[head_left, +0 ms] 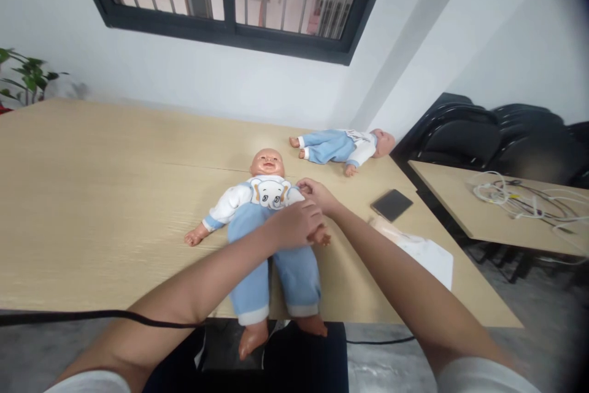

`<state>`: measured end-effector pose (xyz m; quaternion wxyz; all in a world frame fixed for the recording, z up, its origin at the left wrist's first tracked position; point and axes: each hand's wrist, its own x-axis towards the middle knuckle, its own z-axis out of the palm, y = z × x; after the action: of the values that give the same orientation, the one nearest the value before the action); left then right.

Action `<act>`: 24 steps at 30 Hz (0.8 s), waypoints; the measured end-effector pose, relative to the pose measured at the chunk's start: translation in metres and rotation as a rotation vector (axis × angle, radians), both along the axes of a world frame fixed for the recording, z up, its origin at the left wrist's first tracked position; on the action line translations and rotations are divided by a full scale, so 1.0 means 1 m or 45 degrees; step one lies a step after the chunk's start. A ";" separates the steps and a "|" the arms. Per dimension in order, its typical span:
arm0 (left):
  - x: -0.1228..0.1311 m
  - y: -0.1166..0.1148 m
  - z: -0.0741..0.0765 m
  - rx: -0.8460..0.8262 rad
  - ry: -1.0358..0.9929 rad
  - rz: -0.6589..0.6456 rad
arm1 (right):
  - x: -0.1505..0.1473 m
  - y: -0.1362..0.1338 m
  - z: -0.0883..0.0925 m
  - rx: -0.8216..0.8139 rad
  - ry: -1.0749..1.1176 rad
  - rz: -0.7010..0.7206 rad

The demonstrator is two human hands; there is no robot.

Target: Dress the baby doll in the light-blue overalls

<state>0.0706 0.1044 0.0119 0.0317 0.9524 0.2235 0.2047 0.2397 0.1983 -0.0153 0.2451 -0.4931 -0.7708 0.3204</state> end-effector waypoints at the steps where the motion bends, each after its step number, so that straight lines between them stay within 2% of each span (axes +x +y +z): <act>1: -0.003 0.000 0.001 -0.018 -0.009 0.028 | 0.001 -0.002 -0.004 -0.041 0.069 0.005; 4: -0.012 0.001 0.004 -0.032 0.019 0.136 | 0.004 -0.007 -0.009 -0.067 0.067 0.014; 9: -0.015 0.003 0.003 0.022 0.181 0.237 | 0.000 -0.021 -0.004 -0.007 -0.238 -0.036; 12: -0.012 0.001 0.003 0.075 0.177 0.289 | -0.008 -0.027 -0.003 0.093 -0.458 -0.039; 17: -0.011 -0.003 -0.002 0.168 0.142 0.251 | -0.021 -0.032 -0.006 0.125 -0.592 -0.087; 24: -0.016 -0.016 -0.007 0.238 0.049 0.181 | -0.022 -0.030 -0.008 0.187 -0.516 -0.129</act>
<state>0.0542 0.0888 0.0047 -0.0762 0.9367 0.2709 0.2083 0.2177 0.1687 -0.0231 0.1361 -0.5663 -0.7999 0.1448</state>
